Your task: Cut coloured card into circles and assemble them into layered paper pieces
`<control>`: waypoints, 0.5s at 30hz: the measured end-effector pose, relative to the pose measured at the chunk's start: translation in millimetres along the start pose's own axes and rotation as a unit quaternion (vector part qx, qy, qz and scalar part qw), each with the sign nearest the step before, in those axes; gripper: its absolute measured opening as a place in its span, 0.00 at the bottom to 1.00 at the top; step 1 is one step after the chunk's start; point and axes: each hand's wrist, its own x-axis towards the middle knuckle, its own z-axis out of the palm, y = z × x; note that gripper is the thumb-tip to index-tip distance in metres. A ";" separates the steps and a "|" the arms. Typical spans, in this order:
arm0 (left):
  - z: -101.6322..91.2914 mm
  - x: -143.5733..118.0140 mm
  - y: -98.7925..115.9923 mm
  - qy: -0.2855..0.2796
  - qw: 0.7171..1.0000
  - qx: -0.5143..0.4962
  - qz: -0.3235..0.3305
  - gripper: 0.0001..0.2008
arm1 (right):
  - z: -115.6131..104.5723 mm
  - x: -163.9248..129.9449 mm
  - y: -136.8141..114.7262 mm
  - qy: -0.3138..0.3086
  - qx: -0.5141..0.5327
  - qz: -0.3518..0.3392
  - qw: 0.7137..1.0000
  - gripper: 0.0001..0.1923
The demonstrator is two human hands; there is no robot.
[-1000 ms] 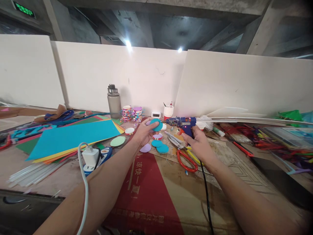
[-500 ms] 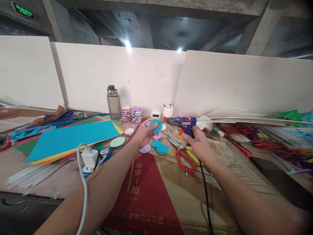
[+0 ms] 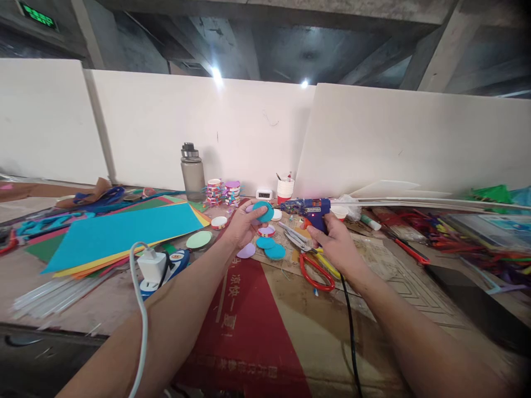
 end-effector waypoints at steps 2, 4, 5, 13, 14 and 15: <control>1.8 1.9 1.0 0.025 0.999 -0.020 0.001 0.19 | -0.5 -0.1 -2.8 0.001 0.005 0.009 1.000 0.15; 3.0 4.5 2.6 0.061 0.997 -0.041 -0.002 0.18 | 0.3 -0.6 -7.2 -0.003 0.017 0.024 1.000 0.14; 3.1 6.1 3.5 0.084 0.995 -0.051 0.002 0.18 | 0.9 -0.9 -9.3 -0.006 0.026 0.035 0.999 0.14; 1.4 13.1 3.5 0.168 0.983 -0.080 -0.005 0.15 | -41.5 -10.2 10.3 0.058 -0.105 0.141 0.983 0.13; 1.7 13.0 2.4 0.164 0.983 -0.079 -0.007 0.15 | -55.4 -11.9 17.0 0.069 -0.166 0.154 0.972 0.14; 1.9 13.0 1.1 0.158 0.984 -0.079 -0.008 0.15 | -69.5 -13.3 23.8 0.085 -0.230 0.178 0.953 0.15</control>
